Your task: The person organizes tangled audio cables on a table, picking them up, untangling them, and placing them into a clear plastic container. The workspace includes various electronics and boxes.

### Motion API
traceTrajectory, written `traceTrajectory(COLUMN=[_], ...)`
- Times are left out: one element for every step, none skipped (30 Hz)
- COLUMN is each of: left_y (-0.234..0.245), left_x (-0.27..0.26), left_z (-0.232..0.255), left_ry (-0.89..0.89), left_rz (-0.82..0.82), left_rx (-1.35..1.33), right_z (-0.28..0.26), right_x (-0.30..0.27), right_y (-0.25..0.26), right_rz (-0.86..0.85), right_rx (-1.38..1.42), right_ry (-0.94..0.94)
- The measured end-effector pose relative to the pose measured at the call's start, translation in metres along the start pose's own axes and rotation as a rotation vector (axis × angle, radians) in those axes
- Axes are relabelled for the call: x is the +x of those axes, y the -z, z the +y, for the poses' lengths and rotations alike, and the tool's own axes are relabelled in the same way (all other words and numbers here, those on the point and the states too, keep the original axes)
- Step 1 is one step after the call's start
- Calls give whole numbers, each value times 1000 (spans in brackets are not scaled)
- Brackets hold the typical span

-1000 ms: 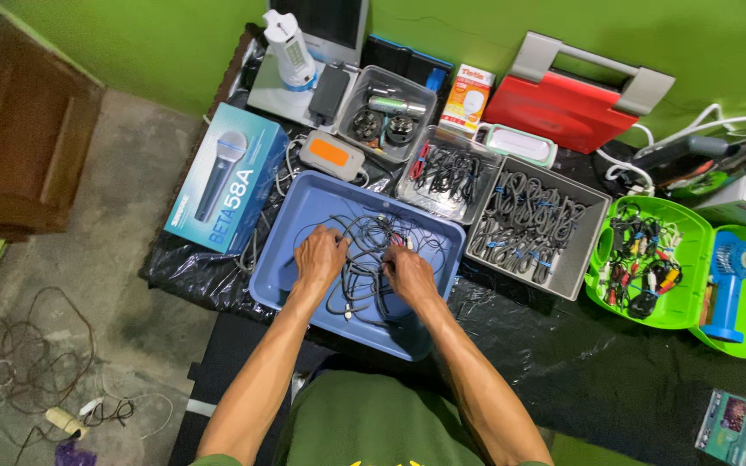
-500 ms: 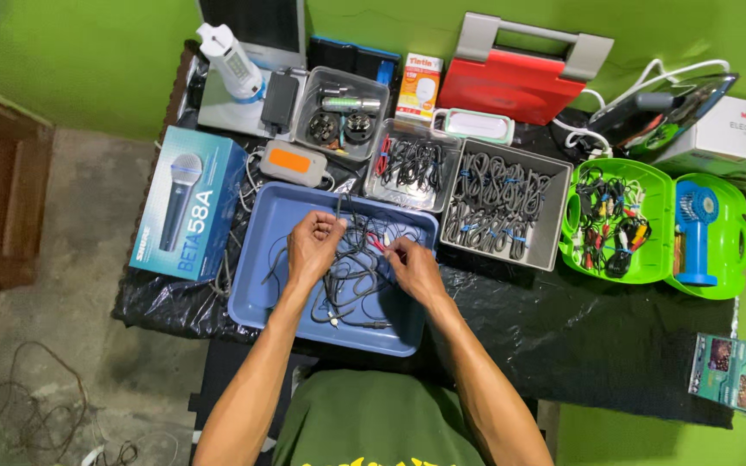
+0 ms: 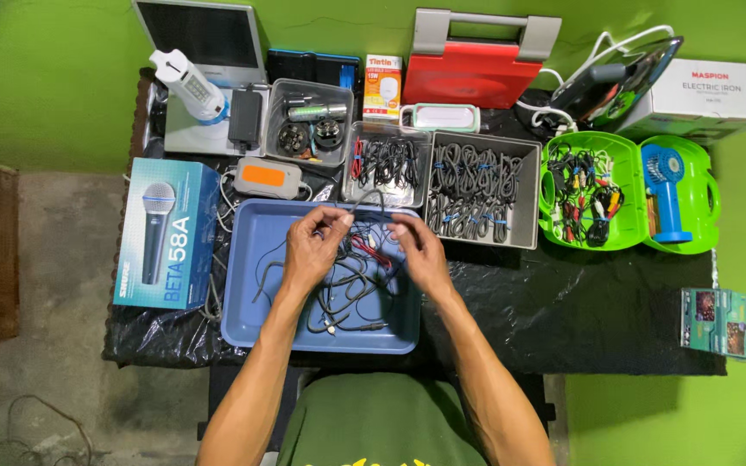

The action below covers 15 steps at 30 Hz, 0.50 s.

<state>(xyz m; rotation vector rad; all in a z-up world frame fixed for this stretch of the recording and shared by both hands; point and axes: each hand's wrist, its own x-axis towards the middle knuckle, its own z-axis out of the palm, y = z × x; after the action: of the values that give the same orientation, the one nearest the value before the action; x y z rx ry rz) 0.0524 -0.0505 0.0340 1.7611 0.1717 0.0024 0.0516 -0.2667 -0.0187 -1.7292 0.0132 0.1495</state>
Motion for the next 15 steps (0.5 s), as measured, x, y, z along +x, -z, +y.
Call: traceTrajectory(left_y=[0, 0, -1, -1, 0, 0, 0, 0, -1, -1, -2, -4, -5, -7, -8], left_x=[-1, -3, -2, 0, -1, -1, -2, -3, -2, -2, -3, -3, -3, -3, -2], left_z=[0, -1, -1, -1, -3, -5, -6, -7, -7, -7, -8, -9, -11, -15, -20], left_ry=[-17, -33, -57, -111, -159, -207, -234, -262, -292, -263, -231, -200, -193, -187, -180], left_rz=[-39, -78, -114, -139, -164, -189, -177, -165, -153, -131, -109, -87, -57, -27, 3], left_rx=[-26, -52, -79, -49, -18, 13, 58, 103, 147, 129, 109, 88, 41, -6, -54], right_z=[1, 2, 2, 2, 2, 3, 2, 0, -4, -8, -13, -19, -24, -30, -34], right_x=[1, 2, 5, 8, 6, 5, 4, 2, 3, 3, 1, 1, 0, 0, 0], right_y=[0, 1, 3, 6, 7, 7, 9, 10, 11, 10, 9, 9, 8, 8, 7], right_rz=[-18, -36, -56, -42, -28, -14, -33, -52, -70, -106, -142, -179, -191, -202, -213], right_rx=[93, 185, 277, 294, 312, 331, 322, 312, 302, 370, 435, 500, 523, 545, 567], right_ry=[-30, -60, -82, -66, -56, -46, -76, -107, -134, -163, -194, -226, -235, -245, -254])
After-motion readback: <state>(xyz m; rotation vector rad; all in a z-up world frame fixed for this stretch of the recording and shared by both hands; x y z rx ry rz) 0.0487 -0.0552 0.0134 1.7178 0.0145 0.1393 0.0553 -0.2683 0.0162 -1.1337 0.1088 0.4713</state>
